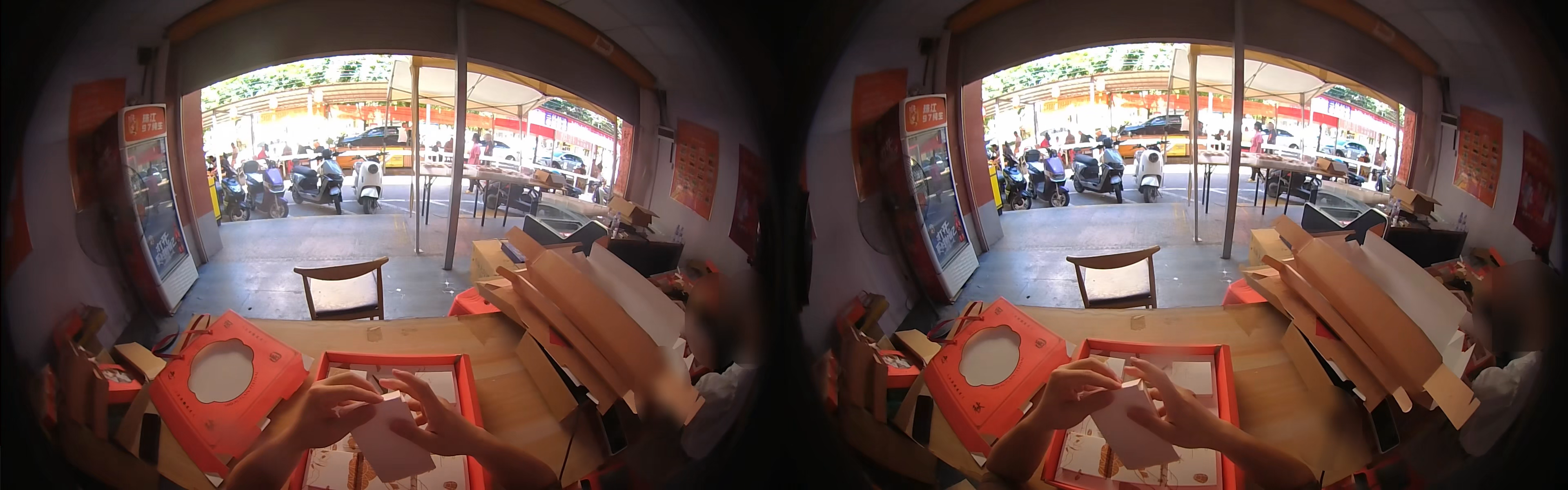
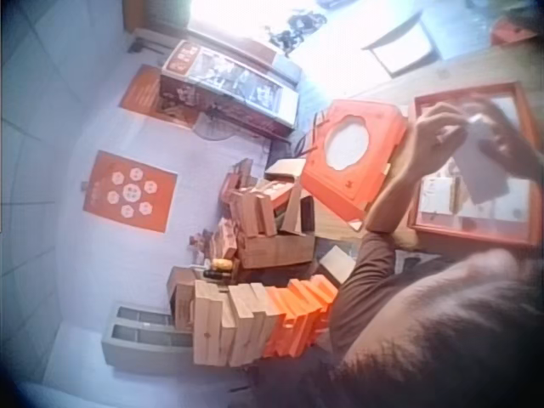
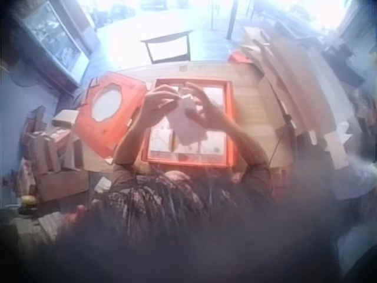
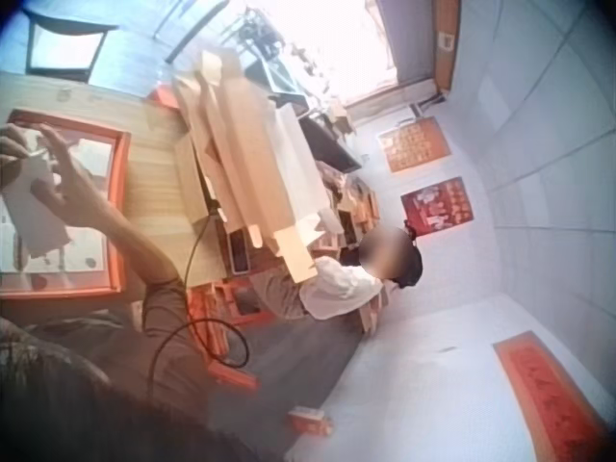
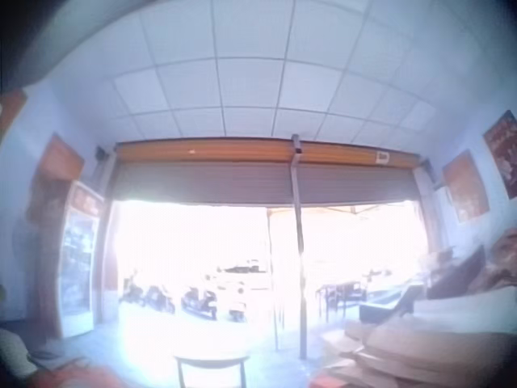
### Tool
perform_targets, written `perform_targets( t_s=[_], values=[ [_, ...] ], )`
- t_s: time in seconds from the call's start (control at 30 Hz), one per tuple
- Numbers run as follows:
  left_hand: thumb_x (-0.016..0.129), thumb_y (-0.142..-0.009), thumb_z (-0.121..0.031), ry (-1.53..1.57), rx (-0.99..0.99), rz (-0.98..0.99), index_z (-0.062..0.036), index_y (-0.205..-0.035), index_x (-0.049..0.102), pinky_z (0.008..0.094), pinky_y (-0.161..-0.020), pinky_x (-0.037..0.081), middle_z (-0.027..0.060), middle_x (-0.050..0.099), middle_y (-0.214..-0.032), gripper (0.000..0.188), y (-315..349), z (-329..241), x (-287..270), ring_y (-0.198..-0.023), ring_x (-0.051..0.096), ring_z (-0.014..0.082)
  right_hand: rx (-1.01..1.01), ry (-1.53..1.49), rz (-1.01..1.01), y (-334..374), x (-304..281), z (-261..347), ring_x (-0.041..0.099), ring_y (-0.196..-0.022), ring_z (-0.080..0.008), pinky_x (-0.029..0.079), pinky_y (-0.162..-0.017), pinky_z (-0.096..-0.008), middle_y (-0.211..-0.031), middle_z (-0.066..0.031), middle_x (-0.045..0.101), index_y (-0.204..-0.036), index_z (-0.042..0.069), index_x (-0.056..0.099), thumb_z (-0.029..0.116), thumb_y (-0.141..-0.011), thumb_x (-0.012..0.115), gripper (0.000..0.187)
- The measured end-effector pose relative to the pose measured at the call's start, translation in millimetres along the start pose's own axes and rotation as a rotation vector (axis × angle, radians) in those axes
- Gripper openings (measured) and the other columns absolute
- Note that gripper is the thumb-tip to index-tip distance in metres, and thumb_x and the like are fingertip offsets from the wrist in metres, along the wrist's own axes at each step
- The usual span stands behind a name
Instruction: The person folds small white paper boxes and places them into a red tray. They repeatedly pick up flat paper pieces, fold them into box shapes, and arrange them in the tray. Another person is visible in the background assembling larger cardboard boxes.
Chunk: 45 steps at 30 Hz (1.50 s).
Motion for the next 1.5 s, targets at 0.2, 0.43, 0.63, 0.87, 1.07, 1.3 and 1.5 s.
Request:
perform_targets(
  t_s=[0.2,0.43,0.63,0.87,1.07,1.3,1.5],
  values=[
    [0.076,-0.094,0.002,0.004,-0.145,-0.148,0.0006,-0.110,0.079,0.0321,-0.080,0.061,0.0144,0.072,-0.113,0.017,10,21,-7,-0.101,0.071,0.0202,0.034,0.050,-0.015,1,3,11,0.063,-0.134,-0.0344,0.067,-0.089,-0.0420,-0.162,-0.0229,0.043,-0.167,0.013,0.029,0.021,-0.104,0.071,0.076],
    [0.071,-0.095,-0.003,-0.125,0.121,-0.006,-0.0053,-0.121,0.079,0.0405,-0.087,0.057,0.0169,0.073,-0.118,0.027,9,-4,8,-0.103,0.072,0.0289,-0.147,0.135,-0.057,0,-3,29,0.061,-0.137,-0.0280,0.066,-0.086,-0.0349,-0.165,-0.0185,0.042,-0.152,0.014,0.055,0.013,-0.103,0.071,0.051],
    [0.072,-0.095,0.004,-0.100,0.100,0.091,-0.0079,-0.138,0.072,0.0417,-0.092,0.060,0.0184,0.068,-0.133,0.045,4,-15,17,-0.115,0.071,0.0340,-0.118,0.071,-0.098,1,-15,18,0.058,-0.140,-0.0320,0.068,-0.086,-0.0395,-0.160,-0.0193,0.048,-0.143,0.012,0.060,0.013,-0.103,0.070,0.041],
    [0.080,-0.090,-0.001,-0.165,0.069,0.103,-0.0105,-0.138,0.071,0.0420,-0.091,0.061,0.0184,0.068,-0.134,0.050,5,-3,19,-0.114,0.072,0.0368,-0.057,-0.057,-0.071,-5,-17,-8,0.058,-0.140,-0.0295,0.067,-0.087,-0.0366,-0.152,-0.0169,0.053,-0.138,0.008,0.057,0.014,-0.105,0.070,0.036],
    [0.088,-0.081,-0.030,-0.668,0.376,0.162,-0.0239,-0.135,0.072,0.0504,-0.105,0.054,0.0126,0.058,-0.148,0.057,9,-51,21,-0.131,0.062,0.0326,0.060,-0.536,-0.146,-7,-35,-43,0.068,-0.112,-0.0164,0.061,-0.090,-0.0323,-0.133,-0.0088,0.062,-0.136,0.008,0.057,0.015,-0.108,0.066,0.031],
    [0.095,-0.072,-0.028,-0.732,0.348,0.027,-0.0146,-0.132,0.068,0.0467,-0.099,0.058,0.0089,0.067,-0.129,0.067,13,-13,20,-0.119,0.068,0.0299,0.418,-0.508,-0.056,-4,-19,-85,0.063,-0.123,-0.0183,0.055,-0.102,-0.0368,-0.144,-0.0115,0.057,-0.161,0.014,0.041,0.060,-0.112,0.043,0.067],
    [0.087,-0.081,-0.006,-0.295,-0.190,-0.118,-0.0051,-0.150,0.046,0.0412,-0.081,0.067,0.0141,0.071,-0.119,0.080,8,48,-14,-0.111,0.074,0.0267,0.003,-0.350,-0.105,-6,-19,-52,0.043,-0.152,-0.0336,0.039,-0.122,-0.0528,-0.169,-0.0187,0.033,-0.172,0.015,0.001,0.051,-0.109,0.055,0.090]
  ],
)
Point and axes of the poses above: each hand's wrist, its own y-axis away from the middle knuckle, its own x-axis out of the palm, z = x × y, the point moved 10 cm from there along -y, towards the middle knuckle
